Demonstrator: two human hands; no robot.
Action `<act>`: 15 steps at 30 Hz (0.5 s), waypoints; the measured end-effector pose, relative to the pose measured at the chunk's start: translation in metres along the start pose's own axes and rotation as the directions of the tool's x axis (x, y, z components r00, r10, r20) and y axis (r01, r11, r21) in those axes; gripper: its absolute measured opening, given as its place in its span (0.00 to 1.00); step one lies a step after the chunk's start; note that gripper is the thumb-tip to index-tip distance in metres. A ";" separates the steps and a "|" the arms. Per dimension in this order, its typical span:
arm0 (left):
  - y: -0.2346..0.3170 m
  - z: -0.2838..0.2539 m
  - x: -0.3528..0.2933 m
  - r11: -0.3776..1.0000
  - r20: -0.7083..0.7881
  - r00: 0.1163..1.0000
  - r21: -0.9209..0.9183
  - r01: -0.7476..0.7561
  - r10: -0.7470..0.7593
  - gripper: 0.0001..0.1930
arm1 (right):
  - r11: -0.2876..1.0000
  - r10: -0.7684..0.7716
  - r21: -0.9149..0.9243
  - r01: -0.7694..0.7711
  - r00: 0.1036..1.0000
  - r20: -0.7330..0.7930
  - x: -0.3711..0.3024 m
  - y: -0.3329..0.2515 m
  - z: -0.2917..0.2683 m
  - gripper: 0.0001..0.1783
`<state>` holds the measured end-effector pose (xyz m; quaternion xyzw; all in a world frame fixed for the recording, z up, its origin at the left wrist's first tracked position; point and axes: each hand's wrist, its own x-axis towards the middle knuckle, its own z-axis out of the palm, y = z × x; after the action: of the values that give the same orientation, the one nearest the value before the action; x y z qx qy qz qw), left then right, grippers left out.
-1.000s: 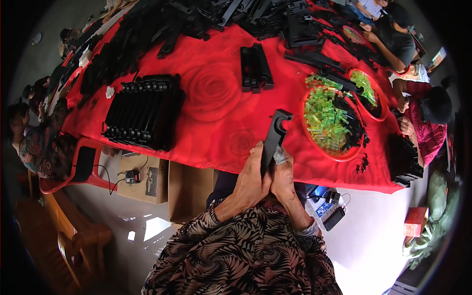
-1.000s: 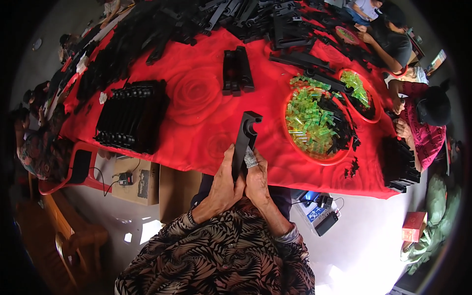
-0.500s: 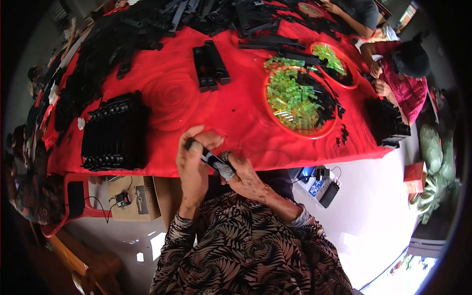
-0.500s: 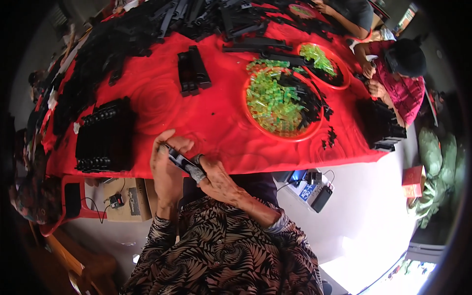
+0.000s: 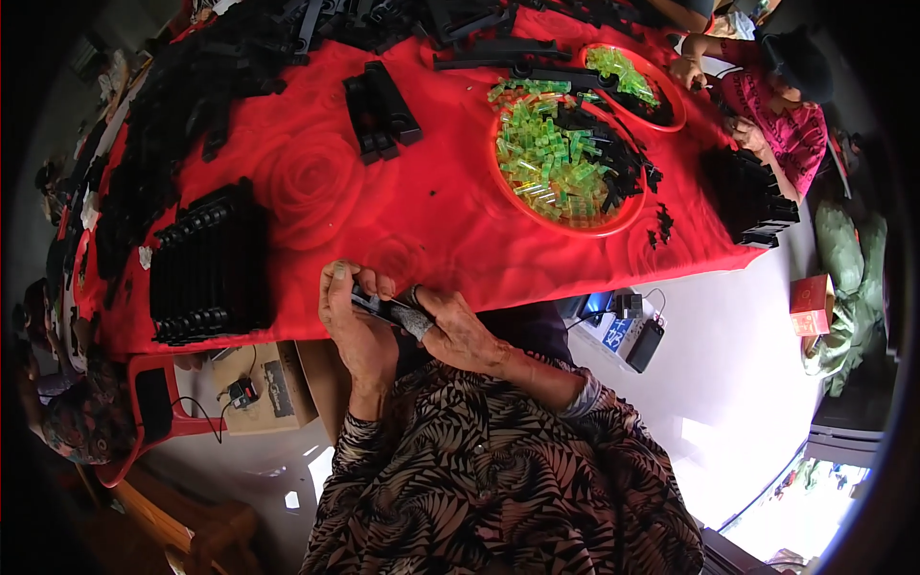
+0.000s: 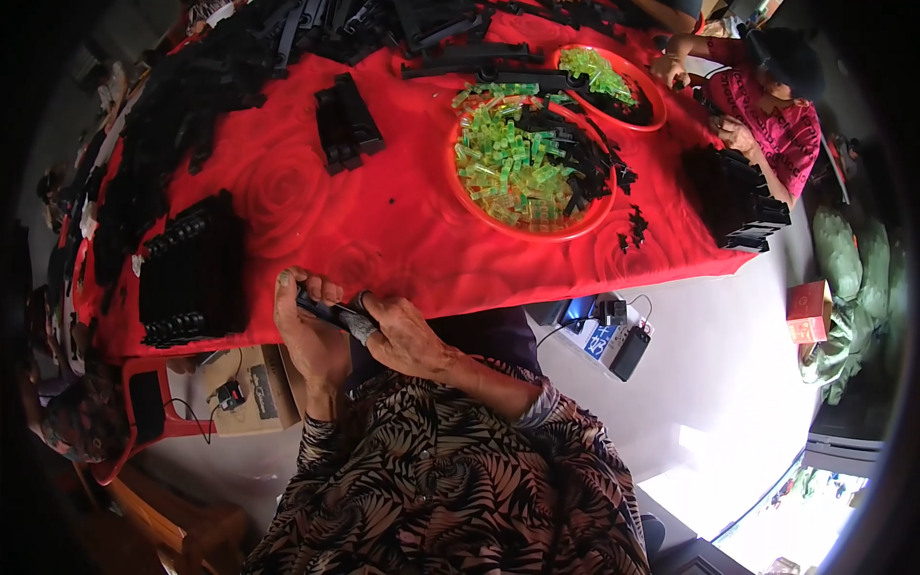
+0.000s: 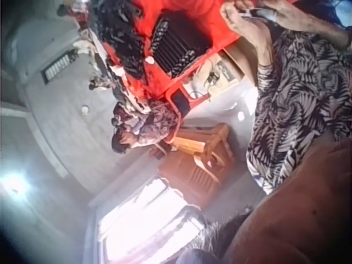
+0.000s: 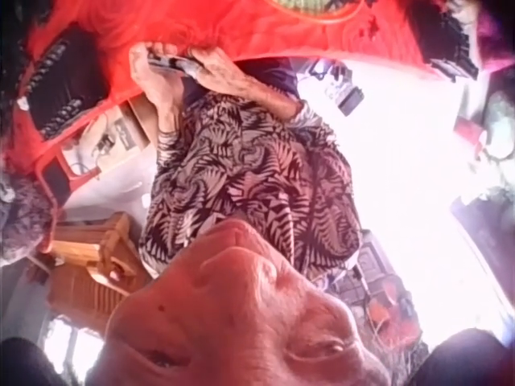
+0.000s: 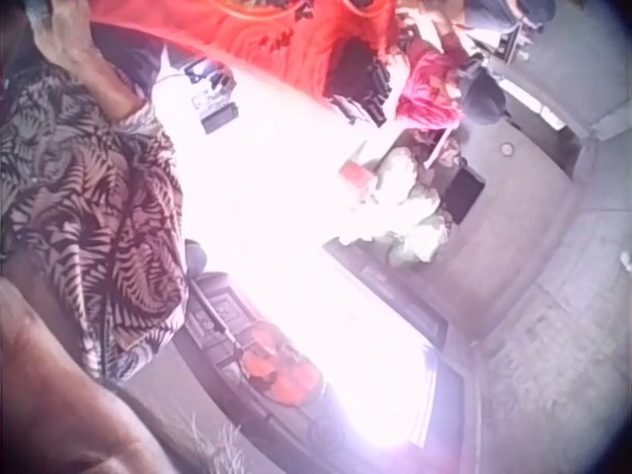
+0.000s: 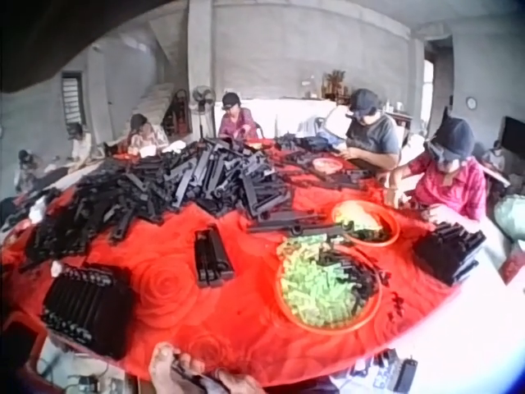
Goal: The person assembles plastic components by picking up black casings, taking small green pieces from a tray and inserting them into the casings by hand, then placing each assembled piece into a row on the table.
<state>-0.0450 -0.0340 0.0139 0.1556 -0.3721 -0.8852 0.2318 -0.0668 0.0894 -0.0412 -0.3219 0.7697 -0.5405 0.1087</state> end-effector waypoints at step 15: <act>0.005 0.003 -0.008 0.990 -0.002 0.999 -0.133 -0.047 0.047 0.04 | 0.995 0.044 0.089 -0.037 0.996 -0.072 0.000 -0.016 -0.001 0.04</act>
<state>-0.0382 -0.0315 0.0203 0.1308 -0.3161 -0.9023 0.2622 -0.0609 0.0868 -0.0270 -0.2810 0.7551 -0.5830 0.1049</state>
